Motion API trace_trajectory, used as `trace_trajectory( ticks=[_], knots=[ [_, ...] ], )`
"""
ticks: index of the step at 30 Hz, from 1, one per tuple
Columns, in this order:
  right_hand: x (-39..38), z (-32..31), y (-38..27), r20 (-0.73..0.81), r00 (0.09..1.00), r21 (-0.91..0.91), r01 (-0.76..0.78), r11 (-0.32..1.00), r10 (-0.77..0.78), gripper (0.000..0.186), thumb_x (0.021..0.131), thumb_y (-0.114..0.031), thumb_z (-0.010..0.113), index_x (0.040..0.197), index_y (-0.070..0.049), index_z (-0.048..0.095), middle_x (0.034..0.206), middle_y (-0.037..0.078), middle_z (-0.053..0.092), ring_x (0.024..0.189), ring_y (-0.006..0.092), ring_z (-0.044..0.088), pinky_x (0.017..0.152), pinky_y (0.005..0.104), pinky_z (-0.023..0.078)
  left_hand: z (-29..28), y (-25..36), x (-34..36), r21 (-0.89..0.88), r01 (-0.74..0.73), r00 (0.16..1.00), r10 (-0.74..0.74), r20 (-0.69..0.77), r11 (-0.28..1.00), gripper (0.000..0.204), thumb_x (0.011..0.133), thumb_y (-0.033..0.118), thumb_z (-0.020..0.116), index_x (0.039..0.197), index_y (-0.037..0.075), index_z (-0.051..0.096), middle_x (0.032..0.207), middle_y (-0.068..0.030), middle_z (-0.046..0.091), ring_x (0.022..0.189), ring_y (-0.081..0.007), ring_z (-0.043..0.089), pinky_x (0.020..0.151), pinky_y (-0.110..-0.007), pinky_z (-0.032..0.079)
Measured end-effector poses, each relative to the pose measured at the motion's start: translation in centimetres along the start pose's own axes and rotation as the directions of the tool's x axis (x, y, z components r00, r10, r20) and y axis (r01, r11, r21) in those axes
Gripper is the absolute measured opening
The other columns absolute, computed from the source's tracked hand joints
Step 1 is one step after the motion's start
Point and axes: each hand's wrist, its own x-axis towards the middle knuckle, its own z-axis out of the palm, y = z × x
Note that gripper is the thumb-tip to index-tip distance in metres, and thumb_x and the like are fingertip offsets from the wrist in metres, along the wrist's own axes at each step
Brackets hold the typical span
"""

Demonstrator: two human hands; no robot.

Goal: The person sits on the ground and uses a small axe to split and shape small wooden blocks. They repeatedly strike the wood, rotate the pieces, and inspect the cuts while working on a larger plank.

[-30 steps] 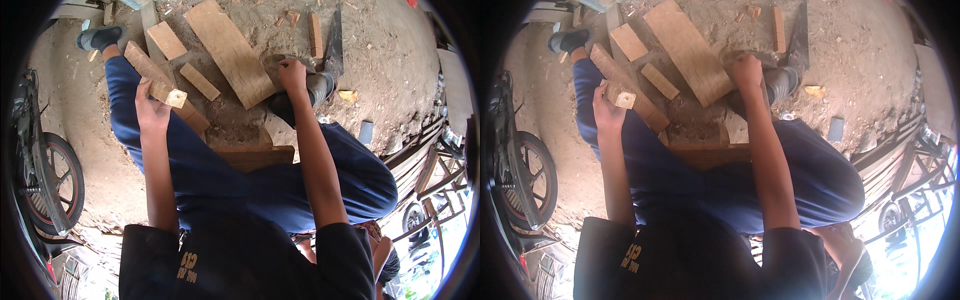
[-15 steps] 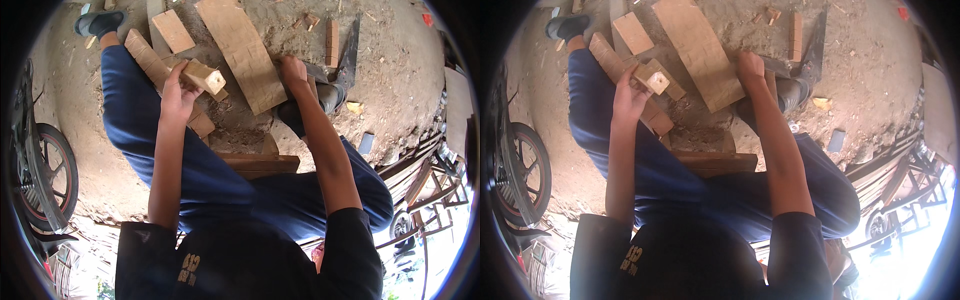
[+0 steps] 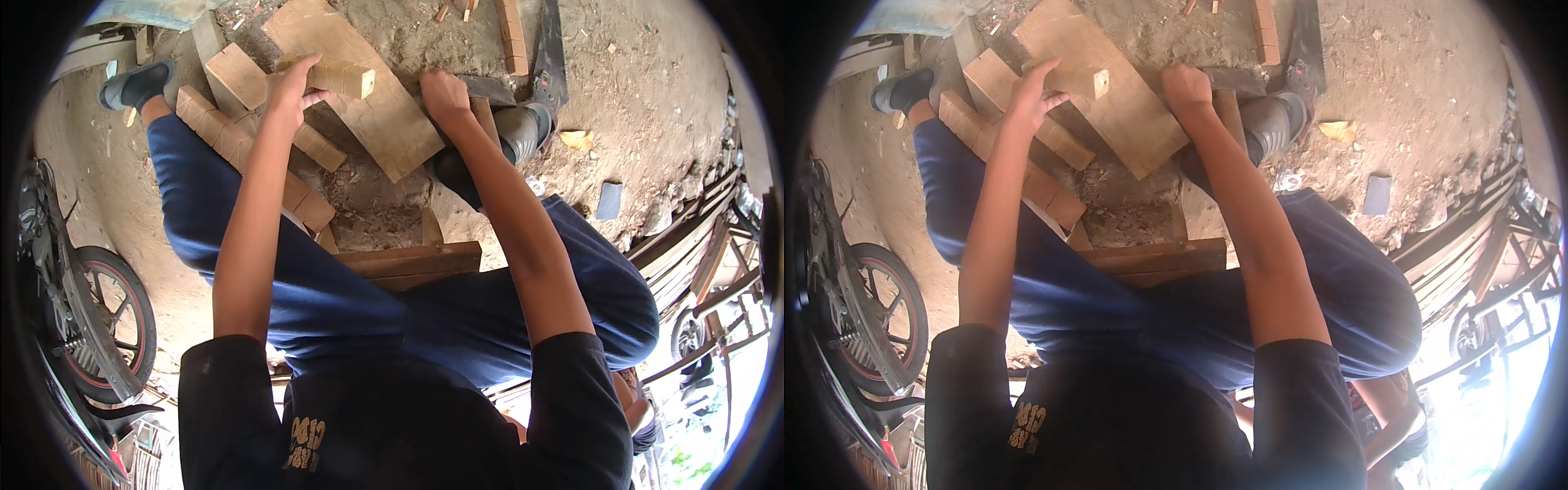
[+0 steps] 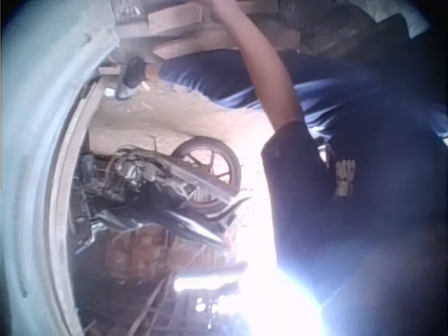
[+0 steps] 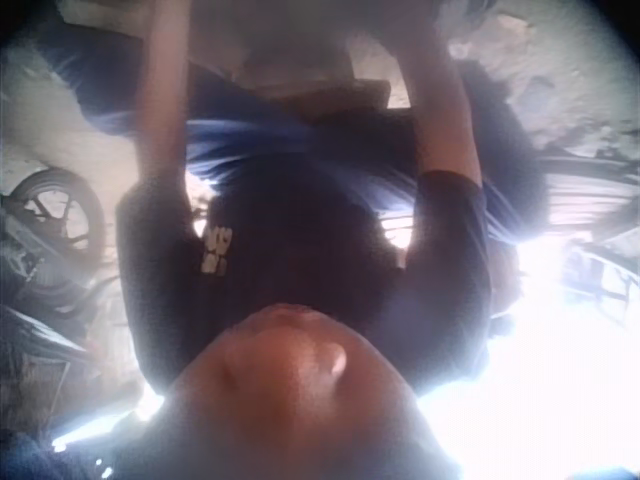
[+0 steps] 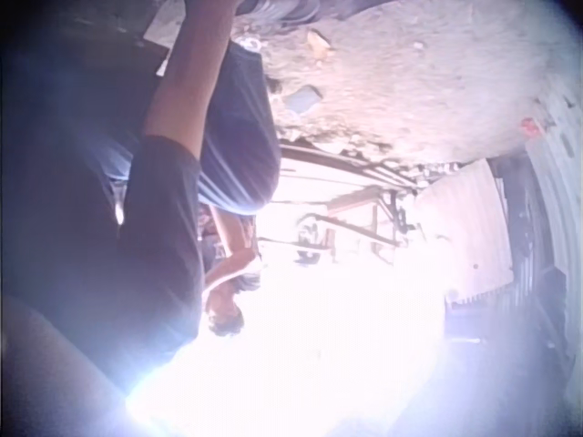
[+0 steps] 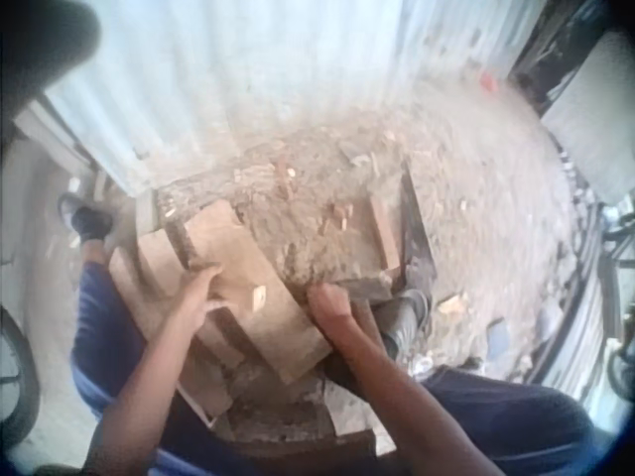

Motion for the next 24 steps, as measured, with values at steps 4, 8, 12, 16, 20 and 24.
trace_trajectory(
  ticks=[4,8,12,16,20,24],
  knots=[
    [-0.3,0.2,-0.3,-0.091,0.996,0.059,0.011,0.998,-0.005,0.018,0.088,-0.008,0.060,0.096,-0.005,0.076,0.093,0.019,0.074,0.091,0.0346,0.074,0.080,0.0432,0.060,0.9,-0.1,2.7,0.187,0.008,0.996,0.008,-0.089,0.982,0.084,0.086,0.025,0.079,0.144,-0.013,0.031,0.120,-0.0248,0.060,0.085,-0.0277,0.071,0.060,-0.030,0.066],
    [-0.5,-0.7,-0.2,0.032,0.973,0.303,-0.227,0.925,0.228,0.018,0.086,-0.010,0.064,0.101,-0.003,0.073,0.093,0.022,0.074,0.092,0.0356,0.074,0.084,0.0423,0.060,1.2,0.4,3.3,0.430,0.028,0.999,-0.017,-0.029,0.902,0.104,0.089,0.034,0.075,0.153,-0.011,0.005,0.131,-0.0342,0.049,0.096,-0.0316,0.069,0.069,-0.039,0.066],
    [-0.8,-1.0,1.1,0.209,0.865,0.834,-0.401,0.378,0.456,0.017,0.085,-0.003,0.065,0.099,0.001,0.073,0.084,0.018,0.073,0.076,0.0265,0.073,0.068,0.0364,0.061,3.5,0.5,0.7,0.915,-0.106,0.889,0.449,-0.089,0.390,0.089,0.091,0.039,0.067,0.158,0.005,0.018,0.145,-0.0352,0.032,0.126,-0.0395,0.049,0.100,-0.060,0.047],
    [-2.4,-3.2,-1.7,0.365,0.816,0.925,-0.260,-0.279,0.448,0.012,0.090,0.001,0.068,0.102,0.004,0.072,0.079,0.008,0.068,0.063,0.0140,0.065,0.056,0.0287,0.060,2.9,0.0,-0.5,0.869,-0.431,0.707,0.507,0.493,-0.243,0.073,0.088,0.027,0.067,0.155,0.022,0.039,0.155,-0.0239,0.031,0.149,-0.0368,0.024,0.114,-0.065,0.023],
    [-3.4,-3.2,-3.9,0.380,0.830,0.885,-0.197,-0.421,0.410,0.013,0.093,-0.005,0.071,0.102,0.004,0.072,0.080,0.006,0.066,0.065,0.0121,0.063,0.057,0.0276,0.061,1.8,0.5,0.0,0.624,-0.685,0.611,0.168,0.773,-0.376,0.059,0.088,0.025,0.071,0.146,0.022,0.055,0.152,-0.0104,0.047,0.144,-0.0274,0.038,0.114,-0.061,0.025],
    [-3.9,-2.9,-5.1,0.354,0.799,0.857,-0.070,-0.510,0.486,0.015,0.094,-0.008,0.072,0.101,0.005,0.071,0.081,0.005,0.066,0.066,0.0116,0.063,0.057,0.0272,0.061,2.5,1.5,0.6,0.612,-0.717,0.570,0.224,0.791,-0.335,0.054,0.084,0.036,0.078,0.133,0.018,0.065,0.137,-0.0116,0.059,0.131,-0.0306,0.050,0.111,-0.051,0.035]
  ],
)
